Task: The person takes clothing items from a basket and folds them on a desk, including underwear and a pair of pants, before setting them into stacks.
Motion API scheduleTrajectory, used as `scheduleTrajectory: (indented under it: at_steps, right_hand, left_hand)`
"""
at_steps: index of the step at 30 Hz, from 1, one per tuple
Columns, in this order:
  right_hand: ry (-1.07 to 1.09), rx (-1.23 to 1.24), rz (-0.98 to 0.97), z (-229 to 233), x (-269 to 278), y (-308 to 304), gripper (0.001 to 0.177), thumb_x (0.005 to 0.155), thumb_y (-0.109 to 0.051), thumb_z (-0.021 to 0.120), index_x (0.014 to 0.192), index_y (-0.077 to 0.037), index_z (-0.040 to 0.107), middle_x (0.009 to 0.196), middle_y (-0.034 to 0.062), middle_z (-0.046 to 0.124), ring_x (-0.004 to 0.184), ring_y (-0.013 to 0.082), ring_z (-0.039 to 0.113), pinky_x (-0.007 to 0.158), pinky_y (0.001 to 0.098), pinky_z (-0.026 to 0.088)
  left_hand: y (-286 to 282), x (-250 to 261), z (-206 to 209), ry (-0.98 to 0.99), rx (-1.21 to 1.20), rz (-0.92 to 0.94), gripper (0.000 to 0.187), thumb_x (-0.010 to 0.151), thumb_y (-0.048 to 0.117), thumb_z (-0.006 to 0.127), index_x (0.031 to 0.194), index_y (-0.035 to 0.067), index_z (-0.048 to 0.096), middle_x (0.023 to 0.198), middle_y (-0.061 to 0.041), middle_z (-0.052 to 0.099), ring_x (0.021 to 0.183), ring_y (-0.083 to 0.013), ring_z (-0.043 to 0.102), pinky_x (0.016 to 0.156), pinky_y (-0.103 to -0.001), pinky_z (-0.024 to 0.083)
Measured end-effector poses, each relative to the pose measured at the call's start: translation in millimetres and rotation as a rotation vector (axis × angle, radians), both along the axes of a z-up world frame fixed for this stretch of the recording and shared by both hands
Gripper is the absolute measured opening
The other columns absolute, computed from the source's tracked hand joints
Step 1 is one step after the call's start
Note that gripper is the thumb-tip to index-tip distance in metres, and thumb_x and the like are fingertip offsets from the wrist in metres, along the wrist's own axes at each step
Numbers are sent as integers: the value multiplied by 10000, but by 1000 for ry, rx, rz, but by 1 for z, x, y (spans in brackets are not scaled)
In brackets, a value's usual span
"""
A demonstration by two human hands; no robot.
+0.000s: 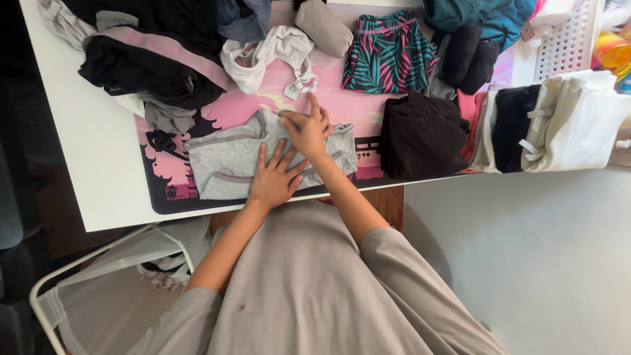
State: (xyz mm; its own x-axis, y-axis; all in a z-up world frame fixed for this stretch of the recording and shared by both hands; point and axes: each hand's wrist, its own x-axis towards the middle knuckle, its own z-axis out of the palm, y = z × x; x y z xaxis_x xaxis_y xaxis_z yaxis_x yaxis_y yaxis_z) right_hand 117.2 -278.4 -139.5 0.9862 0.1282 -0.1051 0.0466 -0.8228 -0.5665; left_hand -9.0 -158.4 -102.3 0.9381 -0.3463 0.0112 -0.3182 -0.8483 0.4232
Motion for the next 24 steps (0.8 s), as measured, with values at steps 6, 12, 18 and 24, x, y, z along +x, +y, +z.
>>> scheduleTrajectory:
  at_steps: [6,12,18,24]
  right_hand:
    - [218,13,-149,-21,21,22,219,850,-396,788,978,-227,843,1687,213,101,1391,603,181,1047,776,229]
    - [291,151,-397,-11,30,31,424,788,-396,817,1103,-130,714,1482,173,411,1427,490,227,1084,730,203]
    - [-192,349,-225,-1,35,-2,275,1009,-270,722,1240,-124,689,1509,152,549,1414,369,527,1213,487,423]
    - [-370,75,309,53,-57,-46,453,1052,-191,621,1492,-187,515,1645,126,398,1593,340,297,1298,588,194]
  left_hand:
    - [0,-1,-2,-31,1,-6,497,1010,434,492,1504,379,507,1643,-87,324,1546,-378,205,1204,-715,97]
    - [1,1,3,105,126,-43,417,1023,461,493,1429,371,521,1681,-72,299,1568,-367,184,1210,-708,101]
    - [0,-1,-6,1,13,-26,562,1000,417,497,1559,388,451,1700,-77,254,1555,-376,171,1193,-713,85]
    - [17,25,2,4,-79,126,648,1039,420,510,1653,283,355,1761,-24,241,1635,-336,168,1260,-728,54]
